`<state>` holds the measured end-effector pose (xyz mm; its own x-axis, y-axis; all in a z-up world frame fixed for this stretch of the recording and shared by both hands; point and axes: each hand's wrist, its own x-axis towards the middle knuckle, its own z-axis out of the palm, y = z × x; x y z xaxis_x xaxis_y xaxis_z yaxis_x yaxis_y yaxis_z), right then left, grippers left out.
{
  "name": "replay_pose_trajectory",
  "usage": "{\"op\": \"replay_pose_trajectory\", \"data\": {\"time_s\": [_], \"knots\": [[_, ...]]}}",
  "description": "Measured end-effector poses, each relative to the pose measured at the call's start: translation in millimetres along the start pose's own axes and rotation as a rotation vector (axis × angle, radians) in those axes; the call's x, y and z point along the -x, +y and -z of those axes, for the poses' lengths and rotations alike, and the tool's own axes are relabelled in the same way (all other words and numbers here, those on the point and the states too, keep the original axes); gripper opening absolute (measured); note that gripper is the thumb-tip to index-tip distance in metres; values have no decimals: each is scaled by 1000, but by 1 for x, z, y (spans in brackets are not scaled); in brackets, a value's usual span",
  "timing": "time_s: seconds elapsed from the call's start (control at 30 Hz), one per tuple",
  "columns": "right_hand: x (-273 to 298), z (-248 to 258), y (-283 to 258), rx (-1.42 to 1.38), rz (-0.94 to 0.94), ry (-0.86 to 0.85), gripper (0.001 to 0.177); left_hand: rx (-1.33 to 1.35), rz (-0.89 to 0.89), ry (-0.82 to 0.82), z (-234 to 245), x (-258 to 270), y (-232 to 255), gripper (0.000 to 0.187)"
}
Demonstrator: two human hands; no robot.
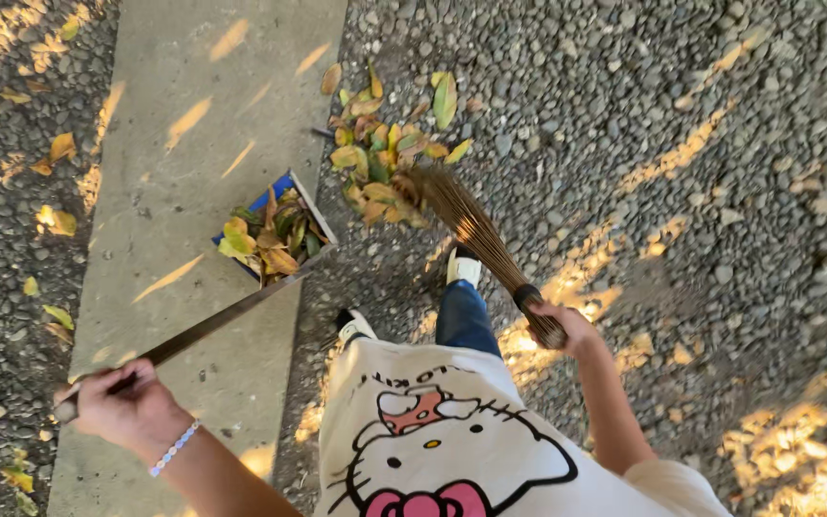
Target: The person sweeps leaves off the ground into a dustpan using a hand broom.
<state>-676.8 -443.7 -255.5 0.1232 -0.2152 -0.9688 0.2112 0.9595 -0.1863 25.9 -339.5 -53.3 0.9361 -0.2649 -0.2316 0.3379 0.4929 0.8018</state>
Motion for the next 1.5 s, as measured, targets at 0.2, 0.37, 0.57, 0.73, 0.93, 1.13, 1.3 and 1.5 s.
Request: {"op": "replay_pose_trajectory", "data": {"time_s": [0.2, 0.37, 0.57, 0.73, 0.93, 1.13, 1.3, 1.5], "knots": [[-53, -9, -109, 307, 235, 160, 54, 78, 61, -32, -23, 19, -41, 35], [-112, -77, -151, 344, 176, 320, 61, 15, -6, -9, -69, 59, -70, 43], [-49, -47, -155, 283, -7, 1, 59, 24, 121, 52, -94, 70, -92, 50], [-50, -60, -149, 284, 137, 14, 58, -41, 95, 47, -103, 88, -118, 40], [-125, -133, -180, 564, 211, 296, 62, -95, 192, 32, -104, 90, -131, 40], [-70, -45, -217, 396, 113, 142, 59, -230, 117, -94, -98, 82, -136, 38], [-92, -22, -262, 411, 225, 325, 62, -211, 59, 91, -104, 98, -153, 40], [-149, -28, -330, 1006, 312, 377, 52, -103, -15, 154, -114, 120, -156, 50]]}}
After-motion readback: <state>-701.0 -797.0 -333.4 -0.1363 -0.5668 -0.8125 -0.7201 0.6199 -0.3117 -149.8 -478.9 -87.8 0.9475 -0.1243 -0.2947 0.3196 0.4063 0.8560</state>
